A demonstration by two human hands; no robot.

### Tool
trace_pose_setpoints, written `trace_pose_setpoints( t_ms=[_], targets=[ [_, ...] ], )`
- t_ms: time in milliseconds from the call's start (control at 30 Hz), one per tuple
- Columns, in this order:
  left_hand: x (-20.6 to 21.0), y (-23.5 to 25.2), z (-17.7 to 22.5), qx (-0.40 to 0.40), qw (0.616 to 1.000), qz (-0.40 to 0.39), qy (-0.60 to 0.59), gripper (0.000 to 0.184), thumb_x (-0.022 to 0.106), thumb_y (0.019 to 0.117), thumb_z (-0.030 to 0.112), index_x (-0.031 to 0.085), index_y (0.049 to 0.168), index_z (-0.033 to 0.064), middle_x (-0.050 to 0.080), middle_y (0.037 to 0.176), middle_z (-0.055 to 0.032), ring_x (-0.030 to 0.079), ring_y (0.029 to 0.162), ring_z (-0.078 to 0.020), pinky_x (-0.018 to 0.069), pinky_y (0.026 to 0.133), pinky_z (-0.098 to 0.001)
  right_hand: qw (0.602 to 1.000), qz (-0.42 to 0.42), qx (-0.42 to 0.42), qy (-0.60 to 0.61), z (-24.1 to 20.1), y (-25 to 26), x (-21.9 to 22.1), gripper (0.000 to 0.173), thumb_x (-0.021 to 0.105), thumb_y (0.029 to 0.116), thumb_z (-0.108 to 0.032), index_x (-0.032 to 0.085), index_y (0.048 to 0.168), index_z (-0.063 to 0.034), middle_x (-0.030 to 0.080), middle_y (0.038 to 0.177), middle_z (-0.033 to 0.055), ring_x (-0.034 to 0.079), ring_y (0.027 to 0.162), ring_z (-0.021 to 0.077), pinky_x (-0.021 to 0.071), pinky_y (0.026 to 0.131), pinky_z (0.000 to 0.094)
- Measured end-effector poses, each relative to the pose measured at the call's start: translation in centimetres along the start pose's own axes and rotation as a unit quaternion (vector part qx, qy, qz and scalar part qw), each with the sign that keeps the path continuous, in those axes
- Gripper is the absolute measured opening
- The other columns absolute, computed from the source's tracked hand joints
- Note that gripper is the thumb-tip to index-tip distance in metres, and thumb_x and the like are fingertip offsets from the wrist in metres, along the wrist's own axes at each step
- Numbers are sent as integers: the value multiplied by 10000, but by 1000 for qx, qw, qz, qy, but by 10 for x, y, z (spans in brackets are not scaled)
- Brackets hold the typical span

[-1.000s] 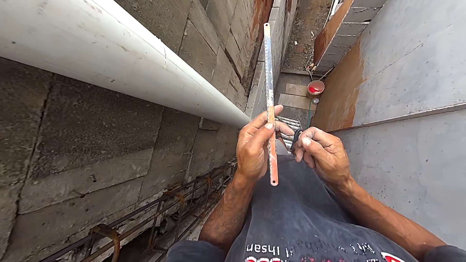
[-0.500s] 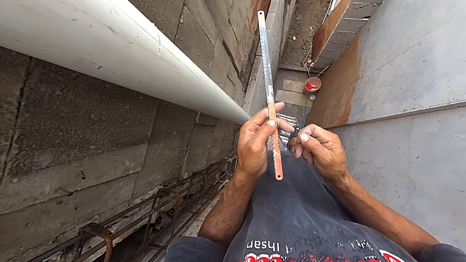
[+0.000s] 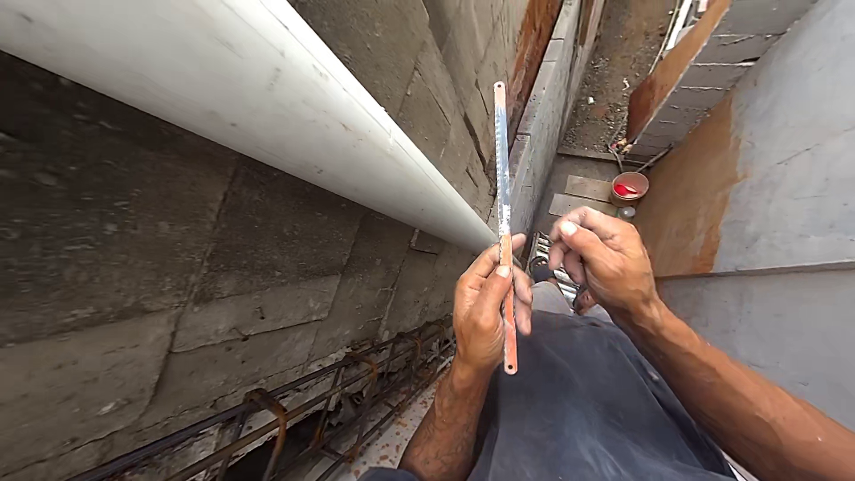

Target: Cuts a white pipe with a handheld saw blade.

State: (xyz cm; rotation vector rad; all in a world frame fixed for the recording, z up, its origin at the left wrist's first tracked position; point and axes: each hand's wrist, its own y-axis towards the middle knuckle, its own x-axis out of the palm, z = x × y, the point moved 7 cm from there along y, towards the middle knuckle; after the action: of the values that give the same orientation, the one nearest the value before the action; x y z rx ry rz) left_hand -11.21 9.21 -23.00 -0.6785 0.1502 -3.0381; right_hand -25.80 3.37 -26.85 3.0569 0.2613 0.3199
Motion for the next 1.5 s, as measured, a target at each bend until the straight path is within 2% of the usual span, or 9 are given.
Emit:
trace_pose_setpoints(
  t_ms=[200, 400, 567, 733, 867, 1000, 1267, 1400, 1500],
  targets=[
    [-22, -10, 28, 59, 997, 54, 23, 399, 356, 1039, 113, 560, 1318, -86, 588, 629, -25, 488, 436, -45, 438, 419, -186, 996, -57, 42, 53, -18, 89, 70, 357, 393, 1083, -208, 702, 1007, -47, 650, 622, -32, 392, 385, 16, 336, 374, 199],
    [-35, -4, 49, 86, 990, 100, 52, 391, 359, 1041, 130, 584, 1299, -58, 594, 622, -16, 505, 437, -46, 450, 423, -189, 992, -84, 55, 81, -35, 142, 120, 353, 472, 1071, -212, 603, 767, -89, 563, 535, -23, 381, 380, 52, 317, 395, 232],
    [-33, 3, 64, 85, 988, 117, 45, 398, 355, 1049, 149, 569, 1321, -47, 586, 616, -24, 500, 431, -54, 447, 423, -194, 993, -101, 53, 22, -35, 173, 141, 336, 560, 1003, -174, 550, 671, -126, 494, 554, -26, 455, 480, 95, 380, 495, 306],
    [-24, -8, 79, 81, 988, 131, 22, 380, 492, 1032, 162, 562, 1344, -43, 583, 618, -21, 518, 444, -69, 460, 428, -213, 995, -100, 15, 6, -44, 183, 151, 383, 516, 994, -172, 478, 613, -160, 432, 551, -45, 445, 503, 95, 356, 513, 326],
    [-21, -11, 77, 63, 989, 134, 0, 392, 525, 1027, 162, 553, 1358, -45, 584, 620, -8, 520, 442, -66, 461, 425, -211, 992, -106, -36, -63, -51, 192, 153, 368, 487, 992, -181, 444, 627, -157, 417, 606, -30, 464, 586, 129, 353, 567, 372],
    [-27, -9, 70, 60, 985, 162, -17, 344, 505, 1035, 167, 605, 1297, -32, 551, 583, 15, 496, 422, -50, 447, 413, -208, 990, -117, -55, -60, -48, 202, 156, 365, 488, 984, -182, 436, 623, -157, 403, 595, -28, 451, 576, 133, 349, 567, 374],
    [-30, 21, 81, 49, 979, 194, -33, 326, 365, 1049, 128, 606, 1207, -25, 472, 555, 41, 439, 395, -40, 413, 393, -190, 990, -111, 48, -77, -45, 235, 166, 380, 475, 1020, -192, 450, 644, -146, 447, 630, 0, 490, 609, 160, 381, 576, 398],
    [-26, 53, 90, 37, 980, 194, -31, 400, 279, 1067, 153, 611, 1232, 2, 423, 549, 58, 403, 390, -24, 390, 393, -168, 985, -92, 74, -130, -47, 262, 170, 350, 447, 1049, -207, 508, 717, -115, 531, 745, 41, 566, 740, 195, 429, 654, 436],
    [-24, 43, 90, 38, 980, 195, -13, 380, 289, 1064, 155, 611, 1219, 28, 399, 557, 69, 376, 391, -21, 365, 388, -167, 985, -69, 71, -139, -48, 259, 174, 353, 434, 1058, -206, 520, 730, -107, 546, 774, 48, 577, 781, 197, 438, 681, 436]
  ],
)
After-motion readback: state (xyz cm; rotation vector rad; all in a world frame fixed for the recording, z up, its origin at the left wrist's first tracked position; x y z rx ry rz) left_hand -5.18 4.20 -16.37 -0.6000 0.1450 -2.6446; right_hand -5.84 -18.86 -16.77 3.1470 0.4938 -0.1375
